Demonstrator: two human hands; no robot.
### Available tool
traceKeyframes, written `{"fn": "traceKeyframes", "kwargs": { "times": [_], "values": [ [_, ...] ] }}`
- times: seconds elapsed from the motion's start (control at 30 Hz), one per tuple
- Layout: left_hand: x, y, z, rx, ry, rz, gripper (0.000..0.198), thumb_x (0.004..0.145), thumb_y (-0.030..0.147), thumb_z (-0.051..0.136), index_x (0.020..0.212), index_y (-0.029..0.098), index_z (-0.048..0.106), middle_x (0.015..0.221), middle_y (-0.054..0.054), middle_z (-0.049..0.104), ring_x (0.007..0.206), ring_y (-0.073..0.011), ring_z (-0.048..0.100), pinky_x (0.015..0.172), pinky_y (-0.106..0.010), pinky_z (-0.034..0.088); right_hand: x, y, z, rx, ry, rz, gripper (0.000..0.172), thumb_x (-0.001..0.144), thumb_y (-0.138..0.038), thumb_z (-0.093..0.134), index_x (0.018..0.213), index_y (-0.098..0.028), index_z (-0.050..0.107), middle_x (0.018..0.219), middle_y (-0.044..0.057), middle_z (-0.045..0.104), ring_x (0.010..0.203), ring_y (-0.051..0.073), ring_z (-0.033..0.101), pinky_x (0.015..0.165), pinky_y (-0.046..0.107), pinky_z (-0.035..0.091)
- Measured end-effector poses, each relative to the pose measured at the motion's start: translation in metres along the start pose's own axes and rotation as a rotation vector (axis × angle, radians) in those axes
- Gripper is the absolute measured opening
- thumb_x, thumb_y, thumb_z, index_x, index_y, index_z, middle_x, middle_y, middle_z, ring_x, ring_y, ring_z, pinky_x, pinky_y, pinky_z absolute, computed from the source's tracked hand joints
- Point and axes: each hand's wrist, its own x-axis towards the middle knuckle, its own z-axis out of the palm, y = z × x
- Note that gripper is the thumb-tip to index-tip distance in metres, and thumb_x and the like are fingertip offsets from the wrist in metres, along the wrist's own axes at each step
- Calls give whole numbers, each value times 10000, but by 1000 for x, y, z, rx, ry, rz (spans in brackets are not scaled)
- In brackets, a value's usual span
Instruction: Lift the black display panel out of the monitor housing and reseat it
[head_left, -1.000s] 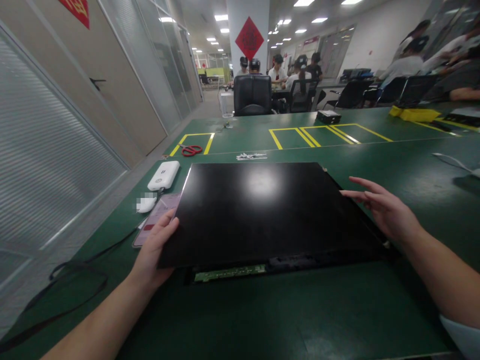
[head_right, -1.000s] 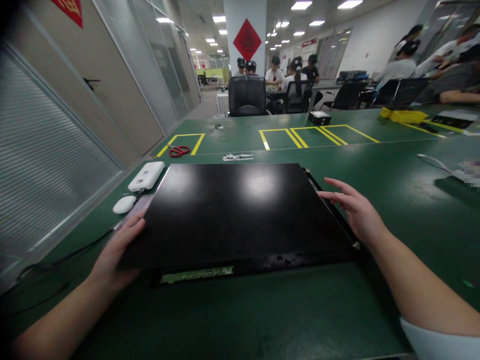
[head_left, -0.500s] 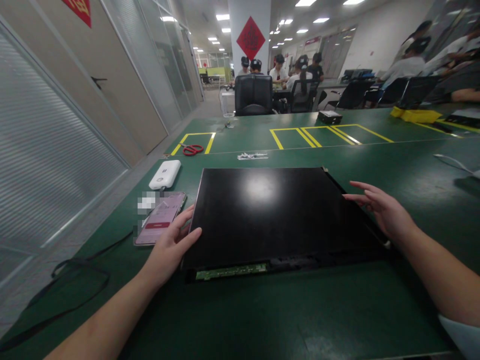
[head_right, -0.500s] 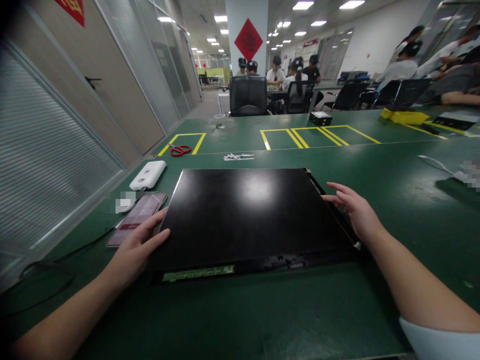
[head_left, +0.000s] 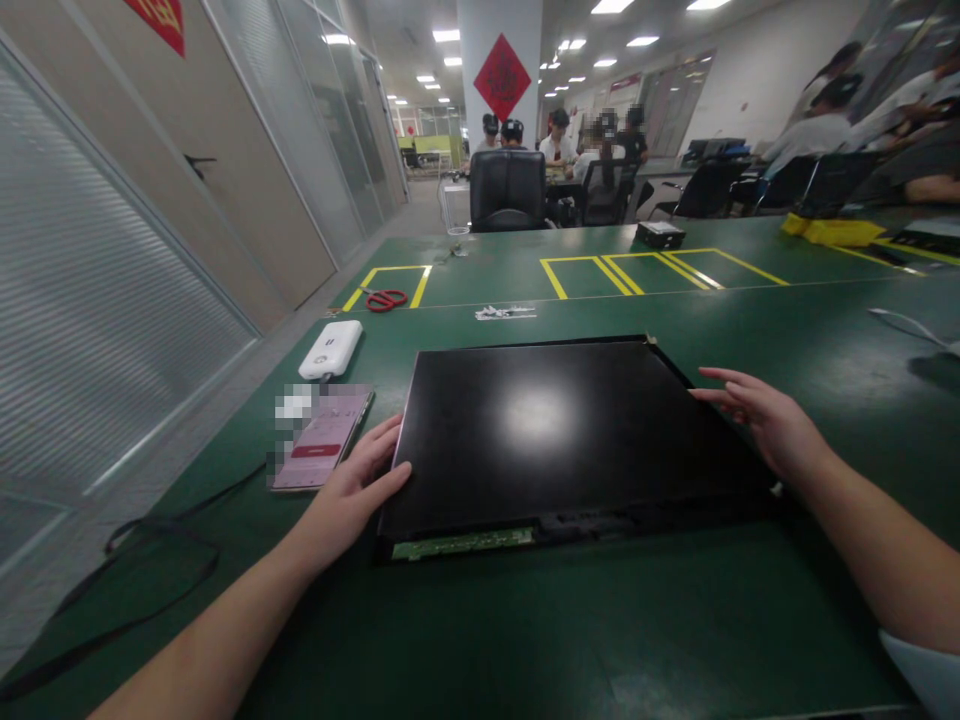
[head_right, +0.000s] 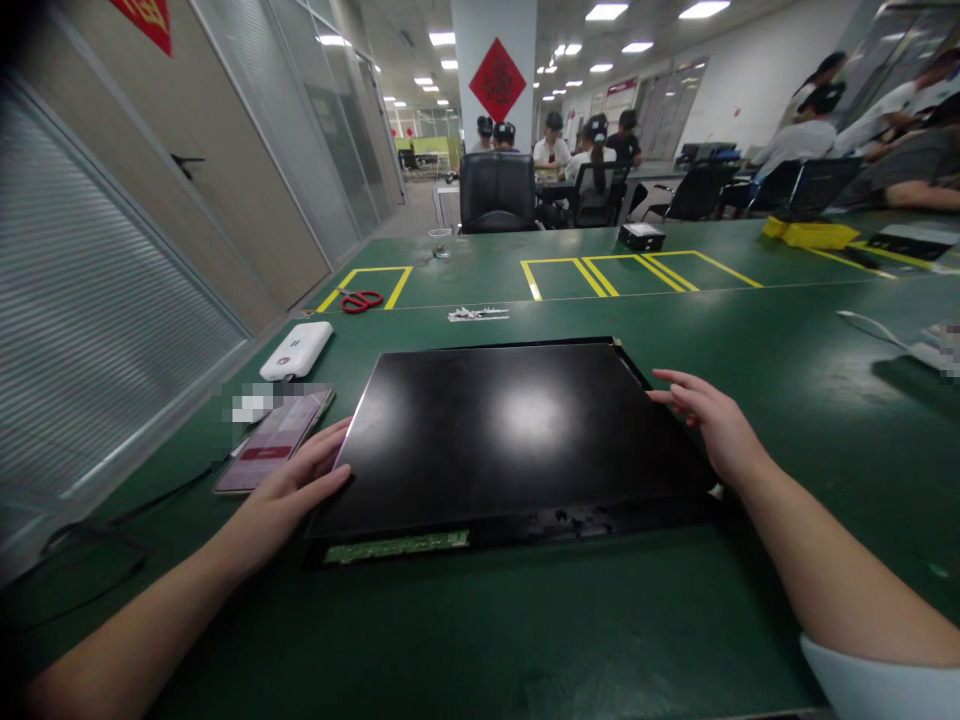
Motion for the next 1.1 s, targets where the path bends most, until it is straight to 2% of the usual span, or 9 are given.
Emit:
{"fn": "traceKeyframes", "kwargs": {
  "times": [0.1,0.23,0.37,0.5,0.7,0.8,0.97,1.1],
  "values": [
    [1,0,1,49,13,1,444,795,500,842,1187,293,815,1626,-72,520,1594,-385,301,1304,-500,217,-1,-2,1,45,9,53,479,828,-499,605,1238,-274,711,1035,50,828,990,272,656,777,380,440],
    [3,-1,2,82,32,16,416,802,452,835,1182,283,816,1612,-87,524,1569,-384,354,1296,-486,250,-3,-6,2,15,20,33,438,812,-474,641,1190,-276,739,1055,62,820,996,268,635,790,372,435],
    [6,-5,4,156,36,29,468,819,456,808,1247,269,790,1620,-111,504,1560,-385,371,1298,-505,245,-7,-13,4,-5,29,22,422,764,-469,677,1132,-277,753,1094,72,806,1082,286,629,892,381,451],
    [7,-5,5,220,40,40,431,853,477,757,1220,255,796,1630,-128,487,1571,-385,350,1304,-533,207,-10,-19,6,1,31,33,416,738,-484,697,1094,-276,754,1150,80,789,1157,307,629,971,395,457],
    [8,-3,6,174,56,13,377,810,456,797,1129,257,822,1600,-119,516,1556,-405,370,1301,-524,225,-10,-18,5,8,21,19,353,758,-441,706,1079,-303,749,1073,74,806,1161,313,649,990,399,470],
    [9,-7,5,221,50,27,426,835,480,758,1190,250,804,1613,-121,504,1558,-398,370,1302,-540,220,-10,-20,6,-9,26,12,365,734,-455,707,1059,-296,754,1056,79,808,1137,319,653,983,409,474],
    [13,-18,3,415,18,61,581,915,500,603,1417,217,681,1649,-133,465,1561,-376,377,1287,-578,266,-9,-21,8,-31,60,38,458,619,-549,694,968,-264,775,1069,86,800,1068,328,647,913,420,488],
    [14,-18,3,538,6,70,598,944,503,551,1449,199,656,1647,-142,465,1554,-367,395,1283,-558,297,-6,-15,8,2,57,45,475,588,-564,723,944,-256,784,1058,79,796,1020,297,636,874,386,479]
  ]
}}
